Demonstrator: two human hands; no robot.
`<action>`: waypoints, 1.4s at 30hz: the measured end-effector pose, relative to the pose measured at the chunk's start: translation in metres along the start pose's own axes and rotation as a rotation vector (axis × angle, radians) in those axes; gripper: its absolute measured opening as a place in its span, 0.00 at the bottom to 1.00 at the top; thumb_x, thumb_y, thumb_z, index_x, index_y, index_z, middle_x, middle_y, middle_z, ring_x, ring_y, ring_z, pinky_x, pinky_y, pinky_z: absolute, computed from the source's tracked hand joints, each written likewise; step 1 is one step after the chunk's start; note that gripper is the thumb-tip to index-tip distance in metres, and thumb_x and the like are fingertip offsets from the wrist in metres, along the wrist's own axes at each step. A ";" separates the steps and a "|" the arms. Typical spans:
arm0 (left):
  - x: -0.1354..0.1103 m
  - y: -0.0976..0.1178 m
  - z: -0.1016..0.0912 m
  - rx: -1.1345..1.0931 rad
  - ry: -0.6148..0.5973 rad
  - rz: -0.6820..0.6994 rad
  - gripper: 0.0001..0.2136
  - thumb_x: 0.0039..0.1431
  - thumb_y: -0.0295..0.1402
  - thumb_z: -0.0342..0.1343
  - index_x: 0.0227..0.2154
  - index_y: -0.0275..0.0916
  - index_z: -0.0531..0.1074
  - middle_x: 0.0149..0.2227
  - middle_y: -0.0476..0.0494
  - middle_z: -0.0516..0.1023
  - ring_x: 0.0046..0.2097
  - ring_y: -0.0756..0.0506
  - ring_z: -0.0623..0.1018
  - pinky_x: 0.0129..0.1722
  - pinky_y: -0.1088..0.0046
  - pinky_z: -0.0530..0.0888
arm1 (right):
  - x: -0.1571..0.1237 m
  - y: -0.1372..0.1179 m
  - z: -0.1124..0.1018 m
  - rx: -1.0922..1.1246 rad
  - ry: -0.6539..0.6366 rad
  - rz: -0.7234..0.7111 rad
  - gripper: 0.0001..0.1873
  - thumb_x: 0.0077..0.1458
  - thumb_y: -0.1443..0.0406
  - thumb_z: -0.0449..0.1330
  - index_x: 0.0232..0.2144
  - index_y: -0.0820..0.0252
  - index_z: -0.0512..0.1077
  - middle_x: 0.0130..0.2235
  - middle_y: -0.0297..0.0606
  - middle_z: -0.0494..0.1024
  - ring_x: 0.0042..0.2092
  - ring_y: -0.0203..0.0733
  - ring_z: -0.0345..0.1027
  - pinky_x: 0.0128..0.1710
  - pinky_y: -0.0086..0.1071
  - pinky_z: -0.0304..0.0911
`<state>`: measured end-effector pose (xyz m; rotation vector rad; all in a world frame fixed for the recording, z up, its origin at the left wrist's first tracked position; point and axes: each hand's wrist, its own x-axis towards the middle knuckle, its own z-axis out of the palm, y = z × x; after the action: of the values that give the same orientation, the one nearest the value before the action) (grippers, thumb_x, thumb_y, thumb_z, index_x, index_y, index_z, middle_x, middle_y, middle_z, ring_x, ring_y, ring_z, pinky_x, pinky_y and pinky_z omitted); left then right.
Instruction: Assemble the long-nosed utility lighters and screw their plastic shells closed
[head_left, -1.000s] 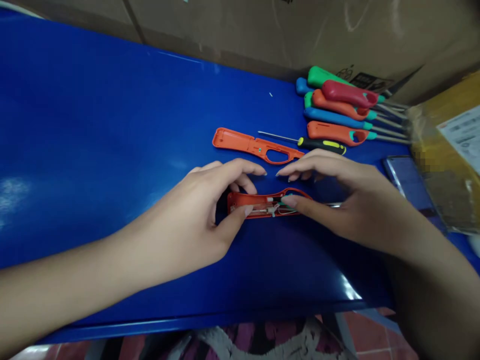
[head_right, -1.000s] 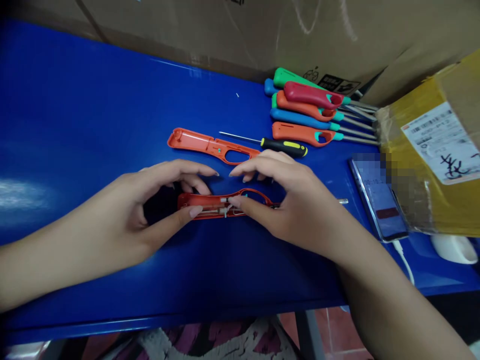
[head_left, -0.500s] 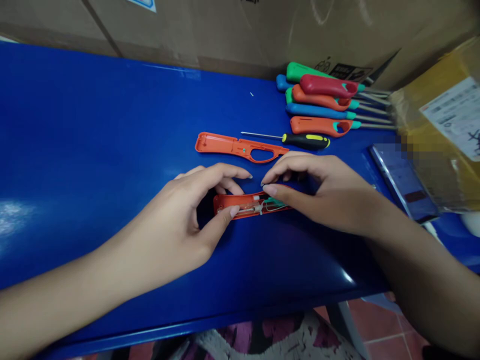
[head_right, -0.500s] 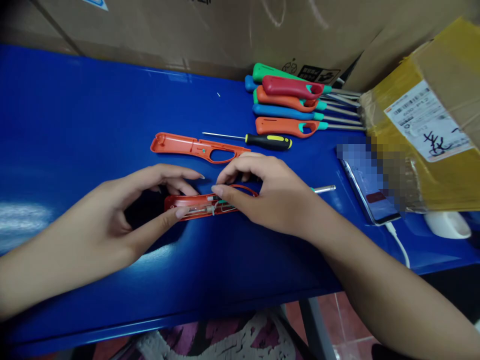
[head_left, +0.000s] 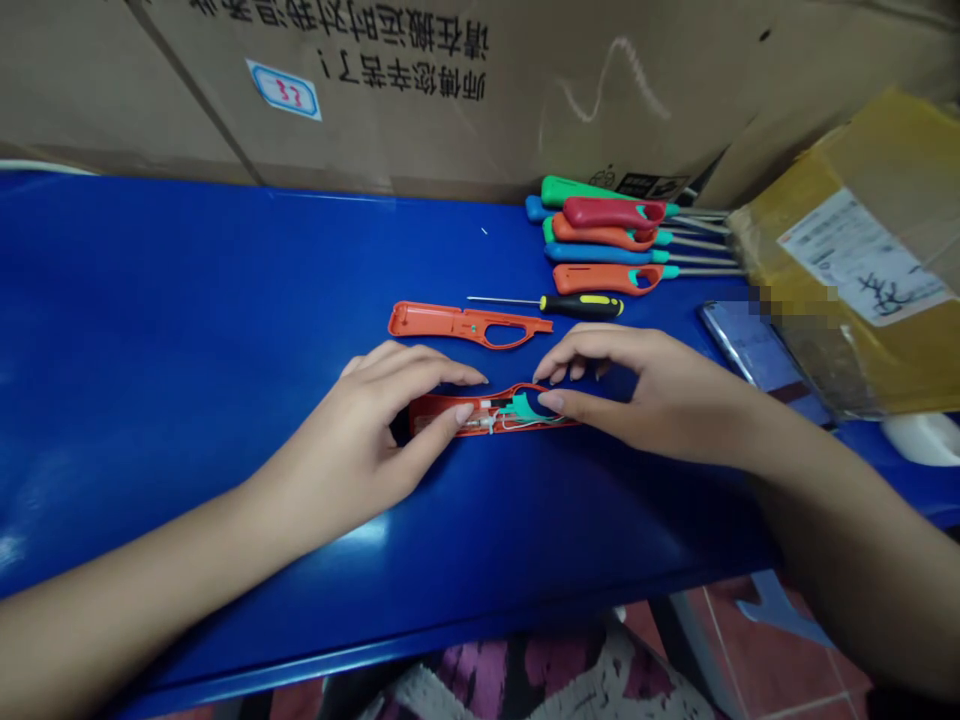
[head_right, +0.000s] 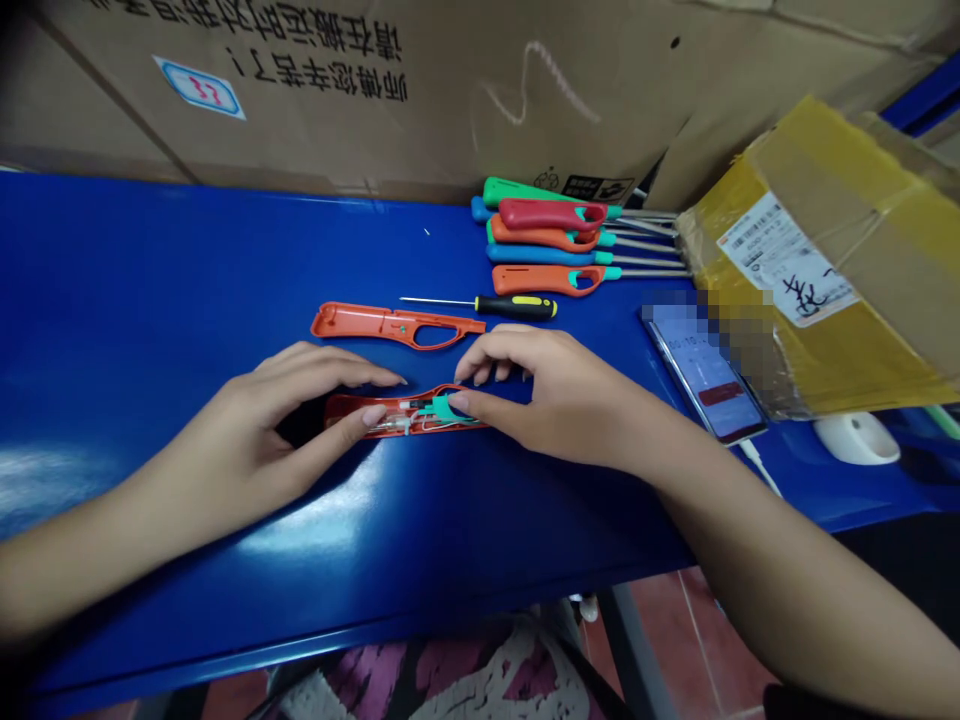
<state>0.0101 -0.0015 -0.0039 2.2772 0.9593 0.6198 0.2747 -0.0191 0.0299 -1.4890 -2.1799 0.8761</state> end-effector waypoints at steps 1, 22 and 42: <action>0.000 0.000 0.001 0.012 0.003 0.008 0.11 0.65 0.32 0.57 0.49 0.43 0.76 0.49 0.44 0.80 0.51 0.41 0.76 0.53 0.58 0.70 | 0.000 0.001 0.001 0.026 0.004 0.008 0.10 0.57 0.58 0.66 0.39 0.56 0.78 0.38 0.36 0.80 0.39 0.39 0.72 0.41 0.34 0.68; 0.003 0.000 -0.005 0.089 -0.119 0.183 0.20 0.66 0.21 0.47 0.50 0.49 0.77 0.52 0.44 0.77 0.55 0.41 0.73 0.53 0.58 0.69 | -0.002 0.010 0.003 0.040 -0.083 -0.021 0.17 0.53 0.66 0.68 0.46 0.51 0.78 0.45 0.34 0.80 0.48 0.42 0.71 0.48 0.36 0.68; 0.000 0.000 -0.002 0.039 -0.093 0.149 0.18 0.65 0.23 0.48 0.48 0.50 0.77 0.51 0.44 0.77 0.53 0.39 0.74 0.51 0.55 0.72 | -0.010 0.007 -0.003 -0.092 -0.064 -0.161 0.06 0.54 0.70 0.65 0.35 0.55 0.76 0.39 0.34 0.77 0.42 0.40 0.71 0.44 0.36 0.65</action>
<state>0.0091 -0.0011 -0.0025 2.4059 0.7693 0.5560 0.2848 -0.0260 0.0281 -1.3194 -2.3777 0.7901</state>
